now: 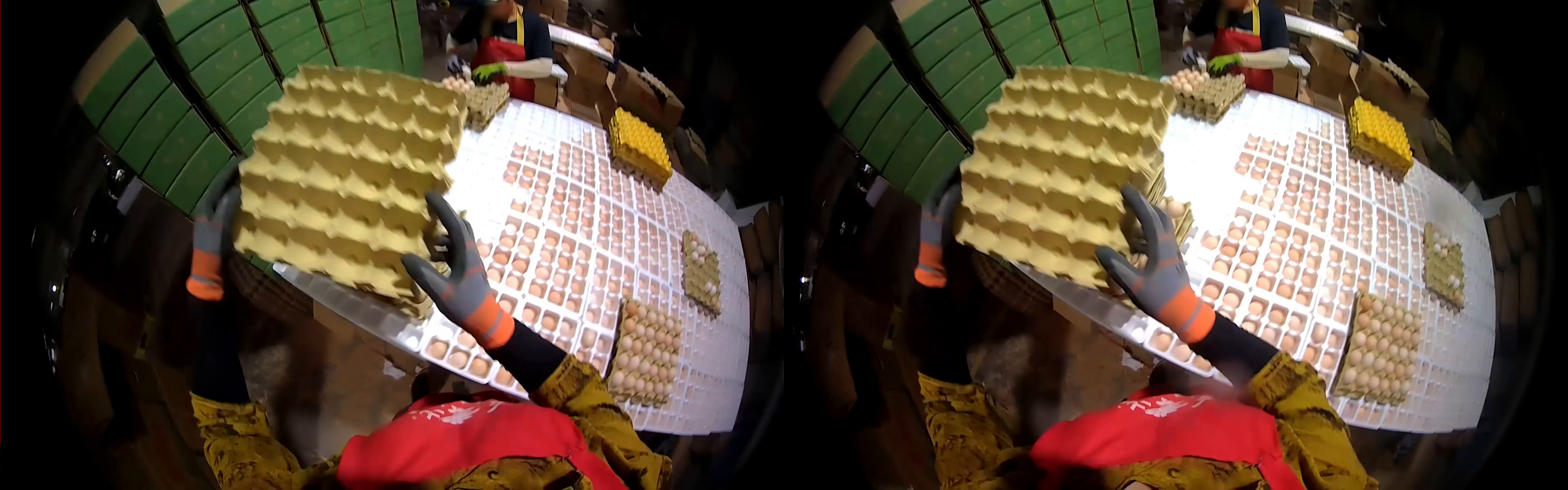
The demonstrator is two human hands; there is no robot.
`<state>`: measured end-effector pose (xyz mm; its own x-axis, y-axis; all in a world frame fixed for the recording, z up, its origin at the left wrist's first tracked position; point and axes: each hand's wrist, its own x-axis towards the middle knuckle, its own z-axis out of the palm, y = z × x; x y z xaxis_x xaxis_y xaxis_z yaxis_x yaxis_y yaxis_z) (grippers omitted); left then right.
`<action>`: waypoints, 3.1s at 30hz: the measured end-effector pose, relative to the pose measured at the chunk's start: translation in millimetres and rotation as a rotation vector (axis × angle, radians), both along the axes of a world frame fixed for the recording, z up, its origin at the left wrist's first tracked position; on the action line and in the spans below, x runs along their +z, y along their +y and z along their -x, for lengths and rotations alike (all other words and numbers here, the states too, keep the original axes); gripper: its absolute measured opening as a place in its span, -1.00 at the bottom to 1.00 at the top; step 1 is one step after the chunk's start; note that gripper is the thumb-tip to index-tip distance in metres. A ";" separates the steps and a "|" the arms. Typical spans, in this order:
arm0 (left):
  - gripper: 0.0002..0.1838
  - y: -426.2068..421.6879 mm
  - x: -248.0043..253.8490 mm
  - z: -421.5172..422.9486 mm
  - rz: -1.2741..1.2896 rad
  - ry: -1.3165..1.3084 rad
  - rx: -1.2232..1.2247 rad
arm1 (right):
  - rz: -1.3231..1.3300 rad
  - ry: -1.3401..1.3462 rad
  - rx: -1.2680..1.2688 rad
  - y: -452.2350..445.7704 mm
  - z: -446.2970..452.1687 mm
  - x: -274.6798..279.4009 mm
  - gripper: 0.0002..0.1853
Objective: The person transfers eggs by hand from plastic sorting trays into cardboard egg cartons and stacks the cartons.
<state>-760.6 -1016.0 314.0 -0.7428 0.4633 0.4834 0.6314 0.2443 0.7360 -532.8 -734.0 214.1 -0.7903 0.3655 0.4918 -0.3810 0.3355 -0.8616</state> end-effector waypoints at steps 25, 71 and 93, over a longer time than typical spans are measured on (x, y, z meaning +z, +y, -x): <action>-0.34 110.6 -172.1 212.7 0.604 0.131 -0.136 | -1.012 -0.442 -0.156 22.2 275.2 -69.9 -0.30; -0.50 83.2 -193.9 -68.6 -0.268 -1.107 -0.118 | 0.313 -0.215 0.027 21.8 -30.2 -209.0 -0.30; -0.56 575.4 -346.8 -249.1 0.182 -0.475 -0.785 | 0.389 -0.329 -0.781 593.1 -433.0 -304.1 -0.53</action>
<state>-511.6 -440.6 -32.9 -0.2864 0.9548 0.0798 0.3075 0.0127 0.9515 -99.8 -140.9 -90.0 -0.3287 0.9443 0.0183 0.1141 0.0590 -0.9917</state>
